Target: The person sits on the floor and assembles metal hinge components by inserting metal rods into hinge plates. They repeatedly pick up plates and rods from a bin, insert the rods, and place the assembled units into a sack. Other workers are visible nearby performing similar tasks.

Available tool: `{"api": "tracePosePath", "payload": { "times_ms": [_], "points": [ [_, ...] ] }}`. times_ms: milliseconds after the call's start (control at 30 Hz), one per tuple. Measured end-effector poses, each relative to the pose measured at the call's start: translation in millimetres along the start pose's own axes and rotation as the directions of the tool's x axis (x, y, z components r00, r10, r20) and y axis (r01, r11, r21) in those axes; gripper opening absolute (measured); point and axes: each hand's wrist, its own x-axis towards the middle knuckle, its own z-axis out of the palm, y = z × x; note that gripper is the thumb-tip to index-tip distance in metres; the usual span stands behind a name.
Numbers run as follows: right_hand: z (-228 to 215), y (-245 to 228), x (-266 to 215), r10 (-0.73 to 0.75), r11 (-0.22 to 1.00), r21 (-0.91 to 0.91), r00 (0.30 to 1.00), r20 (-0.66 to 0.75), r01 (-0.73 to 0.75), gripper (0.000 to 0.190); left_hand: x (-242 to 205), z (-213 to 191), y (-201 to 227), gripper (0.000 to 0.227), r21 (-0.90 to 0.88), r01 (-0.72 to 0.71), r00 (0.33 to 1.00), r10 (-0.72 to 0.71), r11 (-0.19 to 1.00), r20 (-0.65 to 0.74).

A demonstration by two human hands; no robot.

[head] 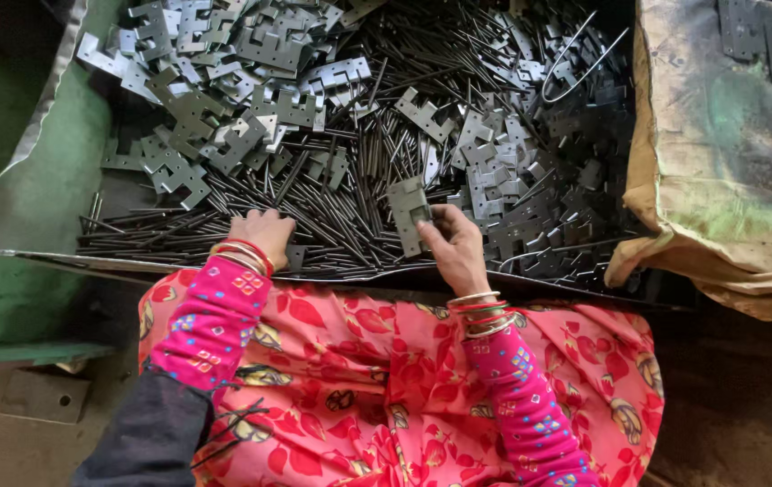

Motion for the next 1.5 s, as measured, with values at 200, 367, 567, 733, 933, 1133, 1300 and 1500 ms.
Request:
{"api": "tracePosePath", "payload": {
  "times_ms": [200, 367, 567, 733, 933, 1133, 1300, 1500],
  "points": [
    [0, -2, -1, -0.012, 1.0, 0.008, 1.0, 0.006, 0.012, 0.023, 12, -2, -8, 0.028, -0.571, -0.08, 0.995, 0.037, 0.817, -0.087],
    [-21, -24, 1, -0.015, 0.976, 0.214, 0.994, -0.112, 0.039, 0.02, 14, -8, -13, 0.021, -0.902, -0.424, 0.901, -0.064, 0.084, -0.429],
    [-146, -43, 23, -0.334, 0.936, -0.251, 0.853, -0.401, 0.248, 0.014, -8, -25, -23, 0.024, -0.997, -0.064, 0.98, -0.194, -0.045, -0.054],
    [-321, -44, 85, -0.708, 0.656, -0.73, 0.493, -0.505, 0.193, 0.012, -19, -23, -38, 0.018, -0.856, -0.215, 0.971, -0.194, -0.471, -0.137],
    [-438, -39, 99, -0.406, 0.495, -0.744, 0.638, -0.654, -0.448, 0.029, -29, -32, -32, 0.023, -0.707, -0.281, 0.957, -0.128, -0.649, -0.262],
    [-324, -38, 79, -0.764, 0.491, -0.871, 0.494, -0.415, 0.029, 0.049, -30, -46, -14, 0.025, -0.825, -0.155, 0.983, 0.002, -0.544, -0.185],
    [-152, -28, 42, -0.402, 0.225, -0.935, 0.9, 0.167, 0.274, 0.03, -14, -24, -6, 0.027, -0.965, -0.226, 0.972, 0.034, -0.131, -0.232],
    [-61, -12, 48, -0.214, 0.284, -0.917, 0.951, 0.223, 0.279, 0.051, 2, -8, -40, 0.033, -0.905, -0.402, 0.875, -0.348, -0.137, -0.336]
  ]
}}
